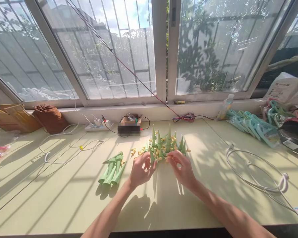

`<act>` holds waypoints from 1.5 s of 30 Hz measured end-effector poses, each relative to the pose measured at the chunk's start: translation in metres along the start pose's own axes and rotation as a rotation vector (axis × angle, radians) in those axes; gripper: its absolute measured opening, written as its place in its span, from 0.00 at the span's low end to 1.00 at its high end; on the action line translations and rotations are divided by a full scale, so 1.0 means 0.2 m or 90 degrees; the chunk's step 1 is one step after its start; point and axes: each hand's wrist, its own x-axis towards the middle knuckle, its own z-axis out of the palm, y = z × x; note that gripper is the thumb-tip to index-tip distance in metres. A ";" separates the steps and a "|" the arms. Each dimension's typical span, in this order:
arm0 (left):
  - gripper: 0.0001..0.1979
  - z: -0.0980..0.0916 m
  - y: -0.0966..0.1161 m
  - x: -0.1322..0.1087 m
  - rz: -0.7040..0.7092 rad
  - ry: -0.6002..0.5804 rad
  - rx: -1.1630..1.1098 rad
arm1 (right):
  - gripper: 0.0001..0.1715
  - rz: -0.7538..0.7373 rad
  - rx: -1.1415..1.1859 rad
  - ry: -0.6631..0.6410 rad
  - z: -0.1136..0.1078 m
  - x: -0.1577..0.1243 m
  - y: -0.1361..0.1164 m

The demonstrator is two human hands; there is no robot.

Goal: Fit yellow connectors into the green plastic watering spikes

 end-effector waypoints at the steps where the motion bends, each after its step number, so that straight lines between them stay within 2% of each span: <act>1: 0.05 0.00 0.00 -0.01 -0.011 -0.004 -0.012 | 0.13 0.021 0.011 -0.002 0.00 0.00 0.00; 4: 0.05 0.00 0.00 -0.03 -0.041 -0.016 -0.044 | 0.14 0.094 0.049 -0.034 -0.01 -0.01 -0.01; 7: 0.05 0.00 0.00 -0.03 -0.060 -0.017 -0.069 | 0.15 0.121 0.064 -0.054 -0.01 -0.01 -0.02; 11: 0.07 0.00 0.00 -0.04 -0.069 -0.018 -0.093 | 0.14 0.119 0.070 -0.062 -0.01 -0.02 -0.02; 18: 0.09 0.01 0.01 -0.05 -0.063 -0.063 -0.109 | 0.12 0.079 0.081 -0.094 0.00 -0.03 -0.02; 24: 0.08 -0.01 0.03 -0.04 -0.029 -0.080 -0.053 | 0.12 0.054 0.068 -0.134 0.00 -0.02 -0.01; 33: 0.11 -0.01 0.00 -0.06 -0.024 -0.092 0.024 | 0.09 0.029 0.073 -0.147 0.01 -0.02 -0.01; 40: 0.08 -0.01 -0.01 -0.07 -0.011 -0.111 0.069 | 0.13 0.083 0.068 -0.156 0.03 -0.01 0.00; 45: 0.06 -0.01 0.00 -0.06 -0.002 -0.122 0.078 | 0.22 0.114 0.076 -0.175 0.03 -0.01 0.01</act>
